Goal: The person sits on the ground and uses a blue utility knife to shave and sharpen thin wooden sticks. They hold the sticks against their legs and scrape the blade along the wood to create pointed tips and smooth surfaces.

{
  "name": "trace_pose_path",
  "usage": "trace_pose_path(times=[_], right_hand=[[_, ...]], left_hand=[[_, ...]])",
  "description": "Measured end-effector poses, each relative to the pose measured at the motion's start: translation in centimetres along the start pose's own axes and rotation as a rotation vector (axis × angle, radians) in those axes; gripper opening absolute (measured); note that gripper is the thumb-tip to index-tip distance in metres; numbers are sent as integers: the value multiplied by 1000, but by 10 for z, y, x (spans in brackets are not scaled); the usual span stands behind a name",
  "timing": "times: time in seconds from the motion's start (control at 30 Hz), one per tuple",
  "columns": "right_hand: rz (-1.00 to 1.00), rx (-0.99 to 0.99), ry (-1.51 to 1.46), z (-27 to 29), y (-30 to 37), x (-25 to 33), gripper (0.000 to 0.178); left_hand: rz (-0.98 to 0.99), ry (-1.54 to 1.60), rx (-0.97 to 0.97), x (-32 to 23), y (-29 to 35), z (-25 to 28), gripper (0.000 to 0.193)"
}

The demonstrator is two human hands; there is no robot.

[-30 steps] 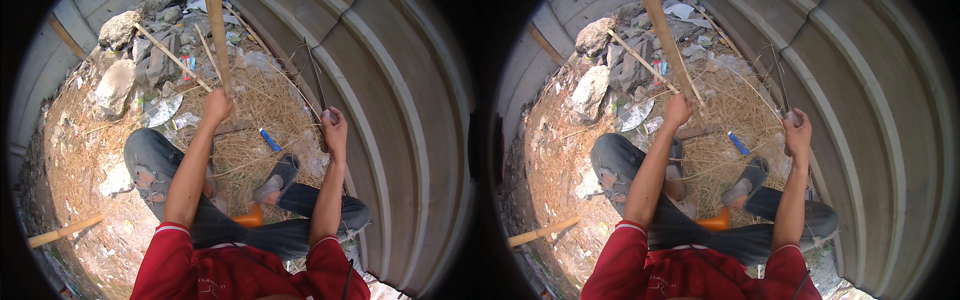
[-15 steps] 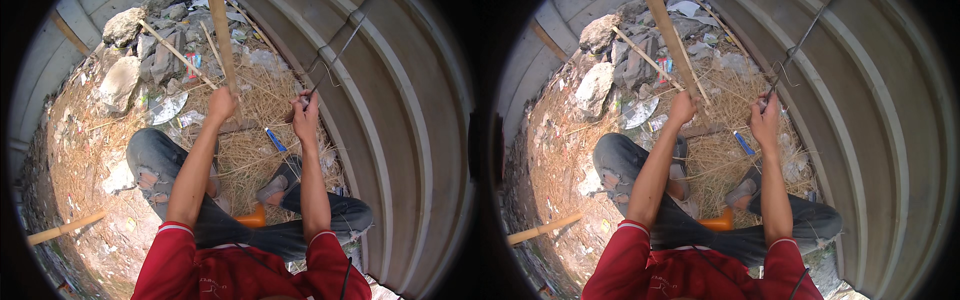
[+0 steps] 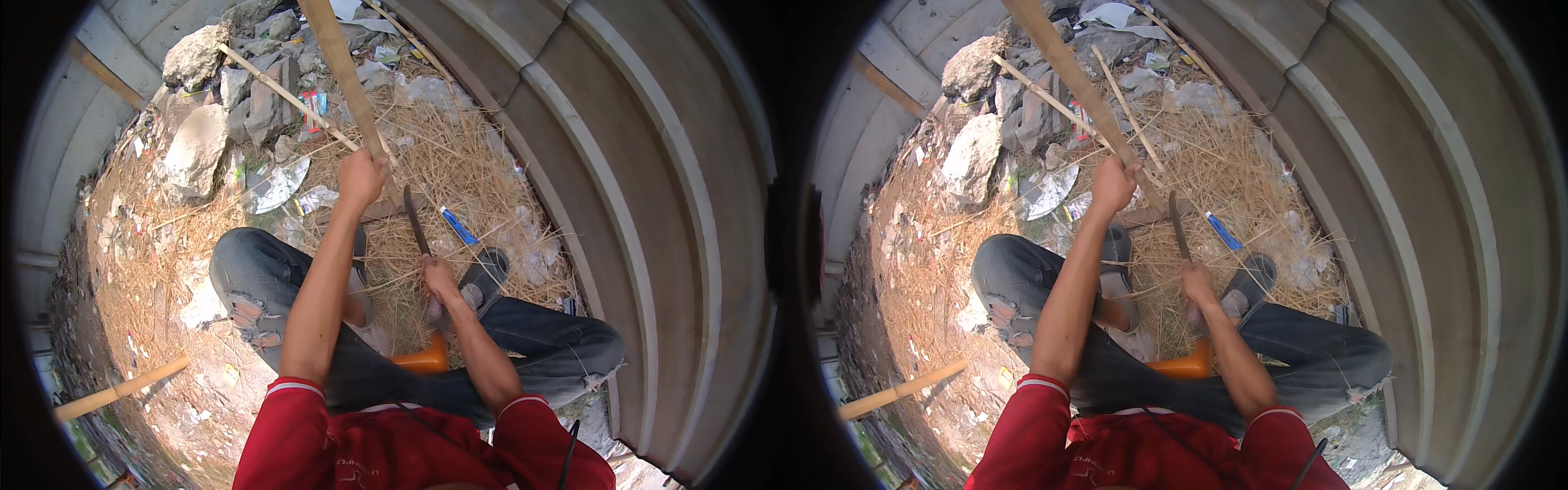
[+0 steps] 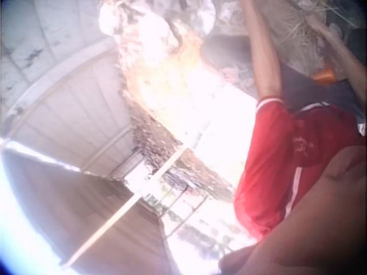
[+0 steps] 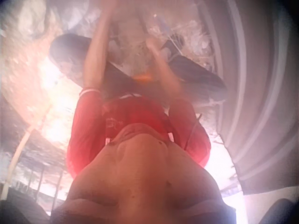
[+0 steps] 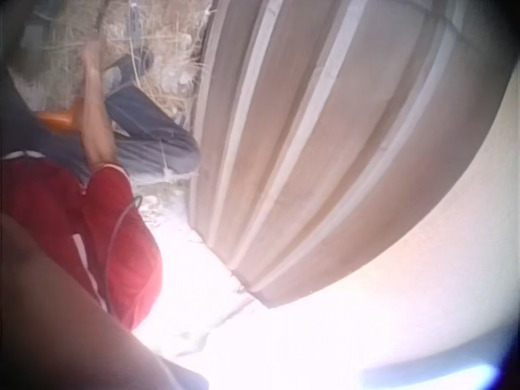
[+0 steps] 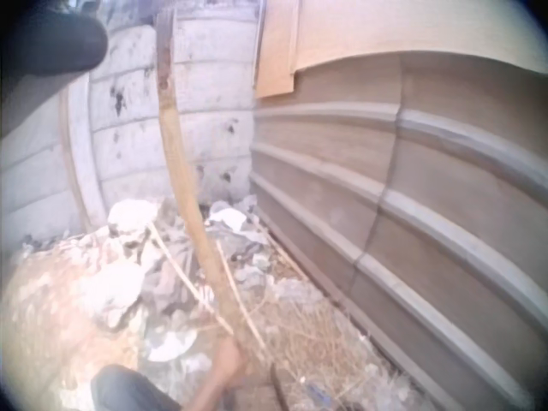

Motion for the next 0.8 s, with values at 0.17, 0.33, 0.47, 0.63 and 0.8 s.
trace_pose_path(times=[0.17, 0.33, 0.47, 0.63, 0.8], right_hand=[[133, -41, -796, 77, 41, 94, 44], [454, -313, -979, 89, 74, 162, 40], [163, -111, -436, -4, 40, 52, 41], [199, -45, -465, 34, 49, 86, 45], [504, -121, -1002, 116, 102, 186, 40]], left_hand=[[23, -30, -13, -1, 0, -2, 19], [-47, 61, -39, -4, 0, -6, 23], [-72, 50, -67, -10, 8, -6, 23], [-20, -38, -130, 19, 13, -11, 25], [22, 36, -101, 5, 23, 2, 30]])
Point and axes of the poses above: each hand's wrist, its own y-axis away from the middle knuckle, its own z-axis out of the back of the hand, x = y × z, the point moved 1 cm from there along -y, towards the middle knuckle, and after that the axes turned 11 degrees about x, right-handed, at the moved point
